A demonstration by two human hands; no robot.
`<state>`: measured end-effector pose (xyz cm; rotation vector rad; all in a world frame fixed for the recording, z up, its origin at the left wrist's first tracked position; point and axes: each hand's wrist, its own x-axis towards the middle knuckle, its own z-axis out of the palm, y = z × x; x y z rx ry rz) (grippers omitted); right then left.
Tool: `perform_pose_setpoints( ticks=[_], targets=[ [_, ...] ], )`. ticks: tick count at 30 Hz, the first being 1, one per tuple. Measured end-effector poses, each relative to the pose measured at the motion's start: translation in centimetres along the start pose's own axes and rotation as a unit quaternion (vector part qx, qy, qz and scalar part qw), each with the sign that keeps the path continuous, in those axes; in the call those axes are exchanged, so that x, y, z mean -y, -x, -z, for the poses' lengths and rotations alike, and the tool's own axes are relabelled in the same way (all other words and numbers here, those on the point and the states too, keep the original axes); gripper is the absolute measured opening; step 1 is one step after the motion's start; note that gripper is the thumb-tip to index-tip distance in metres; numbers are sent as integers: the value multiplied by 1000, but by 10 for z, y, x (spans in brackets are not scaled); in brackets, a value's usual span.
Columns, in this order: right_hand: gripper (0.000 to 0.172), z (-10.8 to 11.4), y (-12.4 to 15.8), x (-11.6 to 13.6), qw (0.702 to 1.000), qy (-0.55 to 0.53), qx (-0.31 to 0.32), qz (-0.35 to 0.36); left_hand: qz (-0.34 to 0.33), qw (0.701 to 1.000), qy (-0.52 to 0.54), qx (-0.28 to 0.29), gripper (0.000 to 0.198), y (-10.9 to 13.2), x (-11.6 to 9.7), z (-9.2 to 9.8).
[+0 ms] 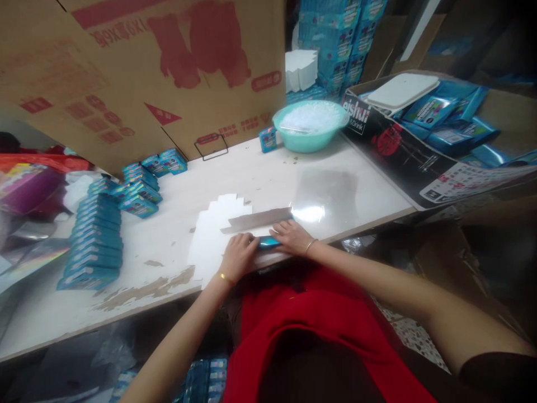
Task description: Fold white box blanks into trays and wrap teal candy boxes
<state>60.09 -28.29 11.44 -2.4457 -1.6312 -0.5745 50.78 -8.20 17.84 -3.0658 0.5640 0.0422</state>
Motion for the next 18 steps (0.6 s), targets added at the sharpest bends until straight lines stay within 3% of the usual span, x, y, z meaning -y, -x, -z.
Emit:
perform_pose_setpoints(
  ticks=[4, 11, 18],
  targets=[
    [50, 5, -2, 4, 999, -13, 39, -6, 0, 999, -28, 20, 27, 2, 3, -12],
    [23, 9, -4, 13, 991, -20, 110, -67, -25, 995, -37, 87, 19, -12, 1, -18],
    [40, 13, -9, 14, 977, -34, 167, -125, -39, 988, -10, 148, 17, -23, 7, -3]
  ],
)
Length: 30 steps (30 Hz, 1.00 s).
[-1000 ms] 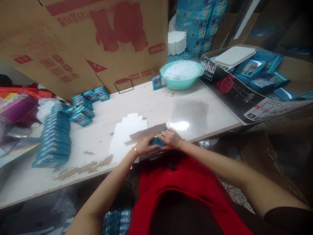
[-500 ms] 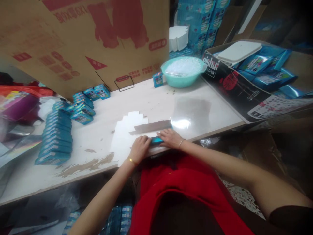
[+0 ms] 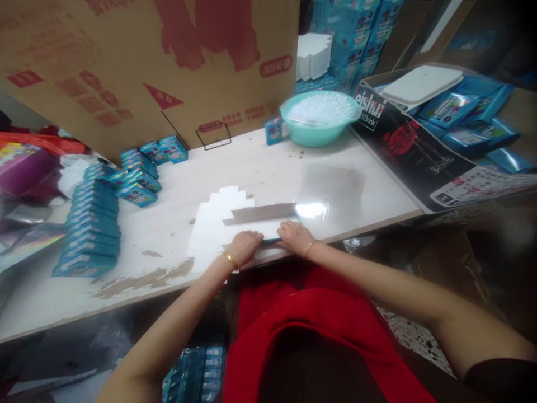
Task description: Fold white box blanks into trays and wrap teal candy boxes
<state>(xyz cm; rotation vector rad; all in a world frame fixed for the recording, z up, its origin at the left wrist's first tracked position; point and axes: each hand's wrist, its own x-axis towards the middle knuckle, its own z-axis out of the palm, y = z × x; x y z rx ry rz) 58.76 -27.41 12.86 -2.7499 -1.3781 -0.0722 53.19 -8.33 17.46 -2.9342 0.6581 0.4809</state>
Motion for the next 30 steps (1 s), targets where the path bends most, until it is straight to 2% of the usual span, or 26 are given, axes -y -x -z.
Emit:
perform_pose_setpoints(
  ticks=[4, 8, 11, 14, 16, 19, 21, 23, 26, 28, 30],
  targets=[
    [49, 3, -6, -3, 999, -17, 30, 4, -13, 999, 32, 28, 18, -6, 6, 8],
    [50, 5, -12, -7, 998, -34, 49, 19, -32, 995, 79, 50, 16, -14, 17, 16],
    [48, 8, -15, -9, 997, -39, 51, 31, -49, 990, 113, 71, 9, -19, 24, 23],
    [46, 13, -16, -13, 997, -36, 33, 52, -38, 988, 131, 77, 6, -19, 18, 29],
    [44, 18, -14, -21, 997, -33, 8, 65, -1, 989, 137, 62, 8, -17, 2, 29],
    [39, 24, -5, -35, 996, -28, -34, 73, 84, 985, 148, 22, 17, -20, -33, 22],
    [48, 23, 7, -42, 994, -34, -74, 67, 132, 978, 162, -7, 21, -27, -54, 15],
    [61, 19, 24, -43, 991, -56, -112, 48, 150, 971, 183, -33, 20, -34, -66, 9],
    [66, 13, 52, -32, 985, -110, -128, 13, 129, 965, 218, -70, 26, -36, -62, 8],
    [66, 11, 66, -18, 983, -138, -119, 15, 105, 964, 226, -93, 32, -24, -52, 12],
    [64, 10, 71, -3, 983, -142, -105, 50, 83, 966, 218, -109, 39, -4, -40, 16]
  ],
)
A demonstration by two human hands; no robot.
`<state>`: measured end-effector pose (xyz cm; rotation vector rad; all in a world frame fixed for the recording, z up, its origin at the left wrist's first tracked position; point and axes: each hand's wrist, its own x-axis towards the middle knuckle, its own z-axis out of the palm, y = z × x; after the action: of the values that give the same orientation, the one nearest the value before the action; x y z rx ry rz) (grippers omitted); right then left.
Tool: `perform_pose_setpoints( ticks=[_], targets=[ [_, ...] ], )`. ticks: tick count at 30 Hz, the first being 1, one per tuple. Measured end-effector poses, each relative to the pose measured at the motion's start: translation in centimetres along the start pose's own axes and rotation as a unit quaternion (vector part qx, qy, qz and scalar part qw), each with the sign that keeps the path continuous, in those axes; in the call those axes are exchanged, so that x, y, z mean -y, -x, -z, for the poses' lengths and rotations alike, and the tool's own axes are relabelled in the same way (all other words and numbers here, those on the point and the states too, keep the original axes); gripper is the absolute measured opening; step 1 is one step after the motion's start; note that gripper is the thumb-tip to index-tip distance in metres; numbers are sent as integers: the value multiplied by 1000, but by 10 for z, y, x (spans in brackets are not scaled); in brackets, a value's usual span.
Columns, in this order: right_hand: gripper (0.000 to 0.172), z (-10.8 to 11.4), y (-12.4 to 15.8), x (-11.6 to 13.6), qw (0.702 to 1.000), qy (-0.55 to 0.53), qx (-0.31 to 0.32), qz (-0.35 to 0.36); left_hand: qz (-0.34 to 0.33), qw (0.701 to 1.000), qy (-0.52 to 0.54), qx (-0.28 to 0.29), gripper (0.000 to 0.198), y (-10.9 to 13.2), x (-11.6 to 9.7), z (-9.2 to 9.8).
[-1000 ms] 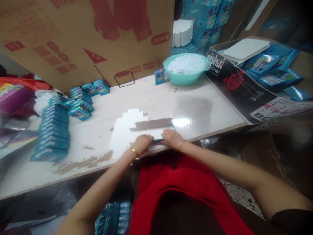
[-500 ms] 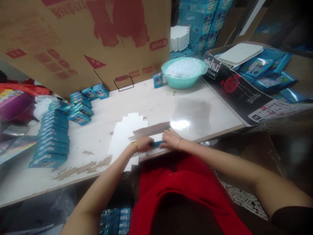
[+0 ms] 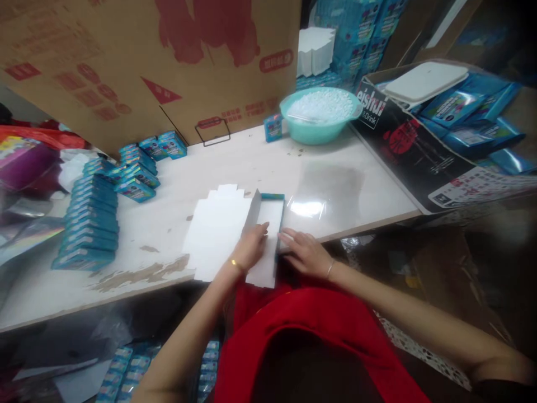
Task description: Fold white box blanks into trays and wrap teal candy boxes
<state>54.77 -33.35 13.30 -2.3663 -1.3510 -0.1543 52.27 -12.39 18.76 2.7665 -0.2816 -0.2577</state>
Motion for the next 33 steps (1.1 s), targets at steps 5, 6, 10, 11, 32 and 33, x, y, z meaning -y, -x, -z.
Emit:
perform_pose_setpoints(
  ticks=[5, 6, 10, 11, 32, 33],
  targets=[
    [42, -18, -13, 13, 994, 6, 18, 108, -122, 984, -129, 8, 38, 41, 23, 16],
    [40, -21, -16, 11, 994, 0, 12, 112, -143, 977, -157, 18, 37, 46, 26, 15],
    [42, -29, -21, -5, 994, -24, -10, 106, -184, 965, -179, 50, 31, 52, 27, 7],
    [39, -29, -22, -9, 994, -30, -17, 100, -193, 963, -179, 57, 39, 51, 25, 6],
    [57, -14, 8, -25, 989, -104, 45, 99, -157, 973, -152, -79, 33, 18, 22, -13],
    [50, -18, 7, -23, 989, -120, 16, 80, -153, 975, -138, -87, 30, 17, 21, -14]
  ],
)
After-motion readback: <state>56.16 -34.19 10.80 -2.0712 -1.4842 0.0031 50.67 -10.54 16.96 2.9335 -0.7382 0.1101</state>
